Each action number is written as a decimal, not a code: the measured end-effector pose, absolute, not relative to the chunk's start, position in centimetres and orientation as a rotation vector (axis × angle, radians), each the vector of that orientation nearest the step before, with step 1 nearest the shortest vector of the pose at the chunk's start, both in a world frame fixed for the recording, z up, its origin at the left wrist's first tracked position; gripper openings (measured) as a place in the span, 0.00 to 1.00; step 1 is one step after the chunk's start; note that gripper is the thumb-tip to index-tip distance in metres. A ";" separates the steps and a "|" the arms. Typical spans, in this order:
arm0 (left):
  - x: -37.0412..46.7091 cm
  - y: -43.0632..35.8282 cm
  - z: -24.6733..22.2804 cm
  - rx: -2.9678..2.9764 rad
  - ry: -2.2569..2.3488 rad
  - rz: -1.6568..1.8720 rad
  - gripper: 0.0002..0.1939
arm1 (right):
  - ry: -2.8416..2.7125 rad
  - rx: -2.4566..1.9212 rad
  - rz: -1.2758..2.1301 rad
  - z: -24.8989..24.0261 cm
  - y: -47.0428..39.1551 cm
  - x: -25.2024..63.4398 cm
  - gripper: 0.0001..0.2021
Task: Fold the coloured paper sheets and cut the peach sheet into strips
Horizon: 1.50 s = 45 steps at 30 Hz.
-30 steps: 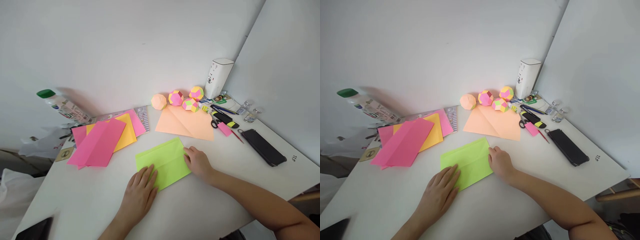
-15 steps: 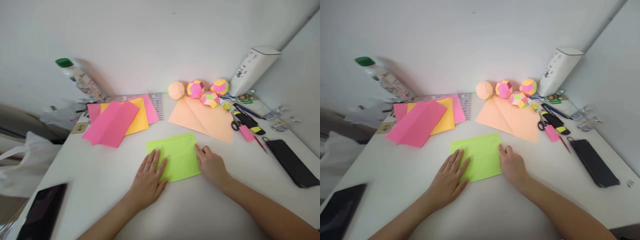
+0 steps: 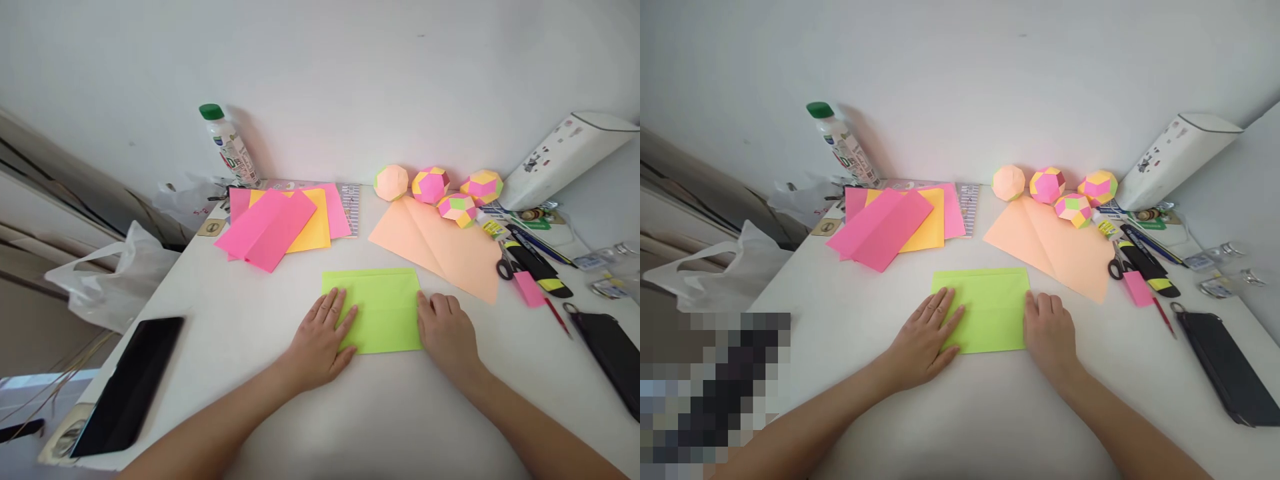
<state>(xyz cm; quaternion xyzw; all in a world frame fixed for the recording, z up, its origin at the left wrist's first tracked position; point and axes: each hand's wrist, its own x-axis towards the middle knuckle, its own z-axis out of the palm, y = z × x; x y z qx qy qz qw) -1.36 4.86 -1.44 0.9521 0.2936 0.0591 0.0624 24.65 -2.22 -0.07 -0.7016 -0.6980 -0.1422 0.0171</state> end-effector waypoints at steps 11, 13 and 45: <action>-3.3 6.9 -2.9 2.965 0.948 0.309 0.38 | -1.801 -1.768 0.107 -0.5 -1.8 28.2 0.14; -3.4 7.0 -3.1 2.988 0.935 0.329 0.36 | -1.812 -1.704 0.167 -0.5 -1.9 28.6 0.13; -2.5 3.0 1.3 1.100 0.922 0.961 0.20 | -1.377 -1.313 0.930 0.3 -3.8 27.8 0.18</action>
